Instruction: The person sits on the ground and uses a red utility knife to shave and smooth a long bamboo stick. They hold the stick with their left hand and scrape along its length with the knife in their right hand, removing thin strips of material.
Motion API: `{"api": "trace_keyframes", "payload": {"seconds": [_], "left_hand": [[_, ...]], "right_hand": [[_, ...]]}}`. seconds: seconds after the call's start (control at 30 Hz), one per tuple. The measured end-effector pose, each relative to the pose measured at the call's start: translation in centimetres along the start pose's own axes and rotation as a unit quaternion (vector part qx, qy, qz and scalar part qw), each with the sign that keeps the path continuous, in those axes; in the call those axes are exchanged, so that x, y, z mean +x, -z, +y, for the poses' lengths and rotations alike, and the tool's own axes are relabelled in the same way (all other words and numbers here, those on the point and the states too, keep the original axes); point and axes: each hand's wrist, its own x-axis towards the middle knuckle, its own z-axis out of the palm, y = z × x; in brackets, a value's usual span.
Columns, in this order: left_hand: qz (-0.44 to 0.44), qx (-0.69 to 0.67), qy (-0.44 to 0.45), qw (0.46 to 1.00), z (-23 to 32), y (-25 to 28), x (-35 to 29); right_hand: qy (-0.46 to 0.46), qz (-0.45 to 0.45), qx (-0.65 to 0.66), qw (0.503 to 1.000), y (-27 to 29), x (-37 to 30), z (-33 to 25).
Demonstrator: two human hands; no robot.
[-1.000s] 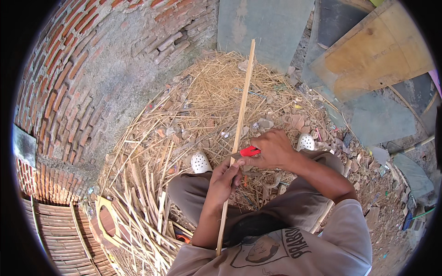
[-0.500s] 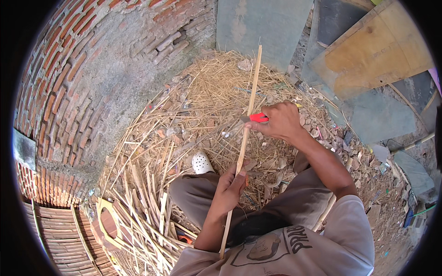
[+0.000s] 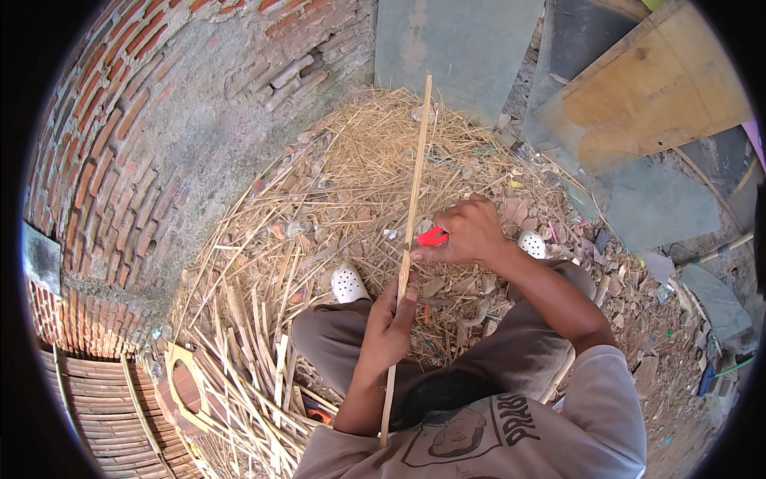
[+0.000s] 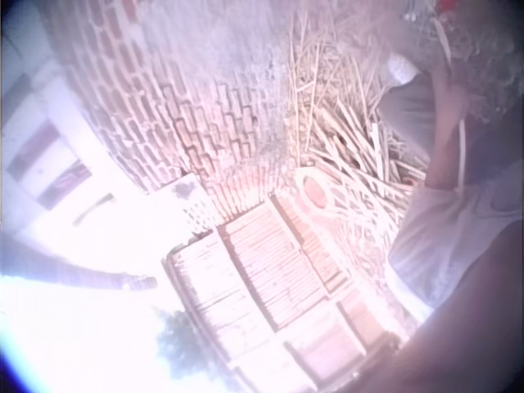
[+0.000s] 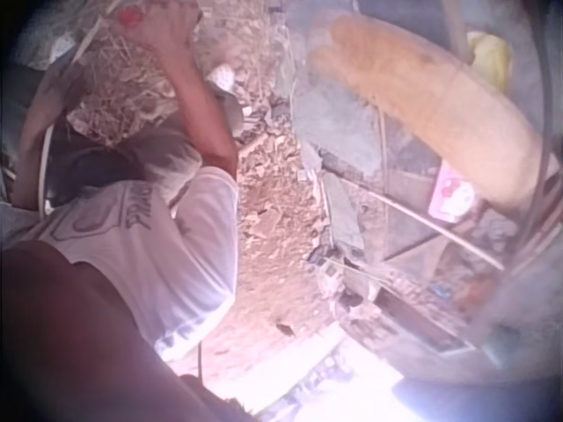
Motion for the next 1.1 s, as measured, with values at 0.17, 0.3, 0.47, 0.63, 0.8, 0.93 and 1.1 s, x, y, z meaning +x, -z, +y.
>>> {"api": "trace_keyframes", "payload": {"seconds": [0.17,0.3,0.47,0.63,0.8,0.93,1.1], "left_hand": [[-0.001,0.038,0.002,0.999,0.3,0.0,-0.5],[-0.024,-0.001,0.054,0.998,0.4,-0.4,-2.1],[-0.051,-0.025,0.039,0.998,-0.2,-0.8,-3.9],[-0.064,0.021,0.028,0.997,0.3,-0.9,-4.8],[-0.058,0.059,-0.023,0.996,-0.3,-1.1,-5.7],[-0.075,0.033,0.055,0.995,0.3,-0.9,-6.7],[-0.103,0.059,-0.011,0.993,-1.9,-1.3,-8.1]], "right_hand": [[-0.016,0.017,0.009,1.0,0.2,0.6,0.7],[-0.141,-0.003,-0.03,0.99,0.0,1.3,3.0],[-0.19,-0.056,-0.047,0.979,1.2,2.4,6.5],[-0.189,-0.024,-0.052,0.98,1.2,3.0,8.3],[-0.215,-0.048,-0.042,0.975,1.8,3.8,9.9],[-0.214,-0.028,-0.049,0.975,1.9,3.7,11.3],[-0.314,-0.024,-0.06,0.947,3.0,3.2,15.3]]}}
